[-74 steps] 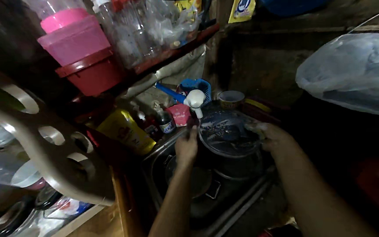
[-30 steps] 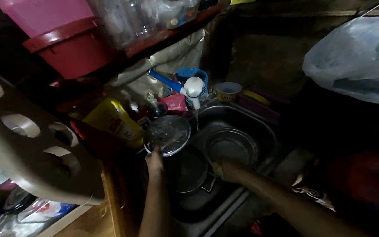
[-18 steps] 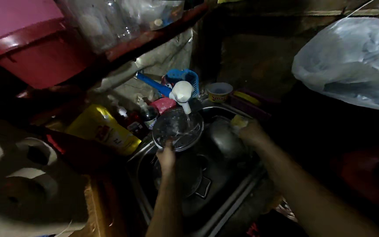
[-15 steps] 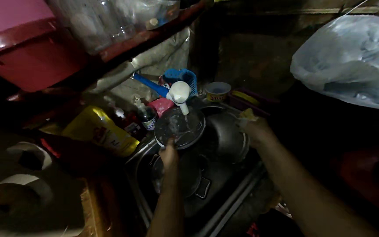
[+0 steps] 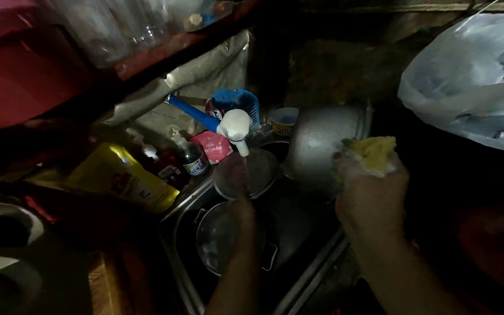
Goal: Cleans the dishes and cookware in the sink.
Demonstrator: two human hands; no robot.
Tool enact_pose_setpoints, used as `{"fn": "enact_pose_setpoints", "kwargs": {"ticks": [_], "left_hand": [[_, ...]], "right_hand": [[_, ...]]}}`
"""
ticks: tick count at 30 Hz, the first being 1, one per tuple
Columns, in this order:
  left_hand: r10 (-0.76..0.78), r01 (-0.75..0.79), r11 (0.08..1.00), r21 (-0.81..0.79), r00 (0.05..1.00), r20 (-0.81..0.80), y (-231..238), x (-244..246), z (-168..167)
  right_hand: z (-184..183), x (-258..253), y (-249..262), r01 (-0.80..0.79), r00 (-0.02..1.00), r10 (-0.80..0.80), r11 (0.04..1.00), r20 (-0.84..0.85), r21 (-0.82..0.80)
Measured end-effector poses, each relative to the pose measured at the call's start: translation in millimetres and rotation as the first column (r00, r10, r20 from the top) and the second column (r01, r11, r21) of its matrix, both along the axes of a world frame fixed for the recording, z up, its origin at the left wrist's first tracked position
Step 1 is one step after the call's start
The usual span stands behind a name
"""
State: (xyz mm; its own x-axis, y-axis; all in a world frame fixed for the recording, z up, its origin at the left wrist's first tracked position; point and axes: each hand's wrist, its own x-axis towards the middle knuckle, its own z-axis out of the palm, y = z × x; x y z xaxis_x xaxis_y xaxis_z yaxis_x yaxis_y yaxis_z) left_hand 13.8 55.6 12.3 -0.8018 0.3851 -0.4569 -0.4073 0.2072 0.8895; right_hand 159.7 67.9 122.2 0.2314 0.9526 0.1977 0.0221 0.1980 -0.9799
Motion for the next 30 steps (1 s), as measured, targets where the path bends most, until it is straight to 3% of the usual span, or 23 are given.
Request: {"fn": "enact_pose_setpoints", "kwargs": {"ticks": [5,10,18,23,26,30], "left_hand": [[-0.165,0.162,0.986,-0.036,0.984,-0.072,11,14,-16],[-0.223,0.222,0.974,0.034,0.975,0.007,16,50,-33],[-0.266,0.261,0.957,-0.126,0.964,-0.02,11,63,-38],[-0.339,0.354,0.905,-0.238,0.935,0.101,2,63,-20],[-0.409,0.421,0.905,-0.067,0.902,0.138,-18,66,0],[-0.295,0.28,0.952,0.122,0.947,0.129,-54,54,42]], "right_hand": [[22,11,-5,-0.037,0.999,0.034,0.987,0.017,0.157],[23,0,8,-0.08,0.986,0.087,0.996,-0.141,0.05],[11,-4,15,-0.117,0.98,0.102,0.99,-0.171,-0.075],[10,-9,16,-0.131,0.98,0.121,0.99,-0.156,-0.057],[9,-14,13,-0.171,0.979,0.162,0.983,-0.121,-0.069],[-3,-22,9,-0.256,0.964,0.259,0.965,0.054,-0.054]]}}
